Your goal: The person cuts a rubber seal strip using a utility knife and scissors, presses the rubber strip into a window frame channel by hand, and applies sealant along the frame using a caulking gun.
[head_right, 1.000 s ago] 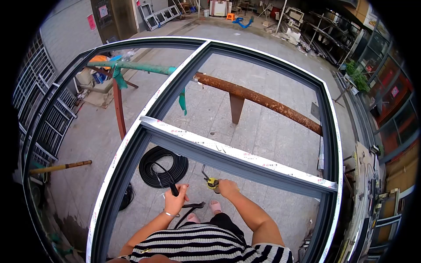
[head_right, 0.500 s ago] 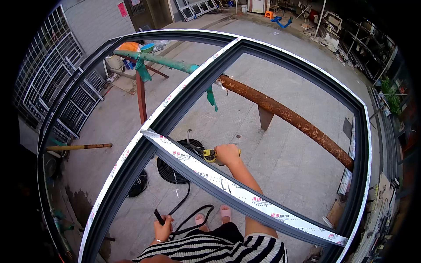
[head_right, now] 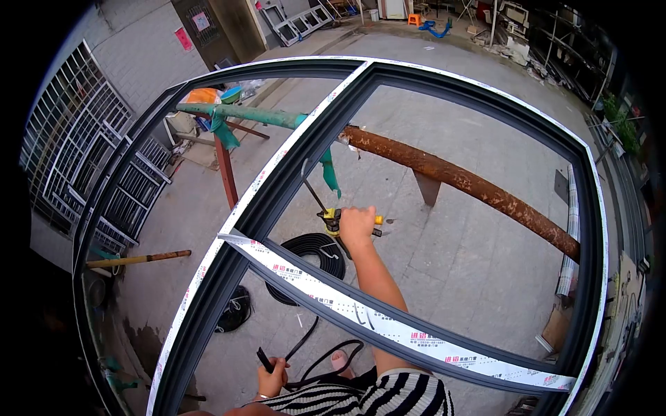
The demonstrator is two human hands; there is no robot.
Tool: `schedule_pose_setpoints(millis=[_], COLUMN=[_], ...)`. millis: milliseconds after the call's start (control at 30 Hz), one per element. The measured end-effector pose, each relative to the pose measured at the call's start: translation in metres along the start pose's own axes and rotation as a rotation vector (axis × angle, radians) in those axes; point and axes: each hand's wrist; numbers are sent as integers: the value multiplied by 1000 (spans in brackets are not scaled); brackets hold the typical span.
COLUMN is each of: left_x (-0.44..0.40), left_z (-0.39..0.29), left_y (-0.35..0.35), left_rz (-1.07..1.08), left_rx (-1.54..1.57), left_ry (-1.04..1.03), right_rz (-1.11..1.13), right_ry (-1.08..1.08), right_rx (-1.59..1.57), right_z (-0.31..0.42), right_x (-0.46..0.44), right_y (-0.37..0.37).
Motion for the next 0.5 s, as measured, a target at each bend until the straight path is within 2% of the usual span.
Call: schedule_pose_setpoints(millis=[233, 500], left_x=[-20, -33], left_z=[11, 0], left_y=[18, 16], left_rz=[49, 113], left_rx=[-10, -66], left_ry=[-27, -46], right_rz=[107, 149], right_ry=[-341, -417], right_rx=[-145, -187], right_z=[-43, -87], right_x=[-17, -24], right_y=[3, 12])
Point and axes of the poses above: each hand's wrist, its own x-axis away from the middle knuckle, its own y-axis out of the back of the hand, z = x × y, and after that the axes turned 5 degrees about -y, right-handed
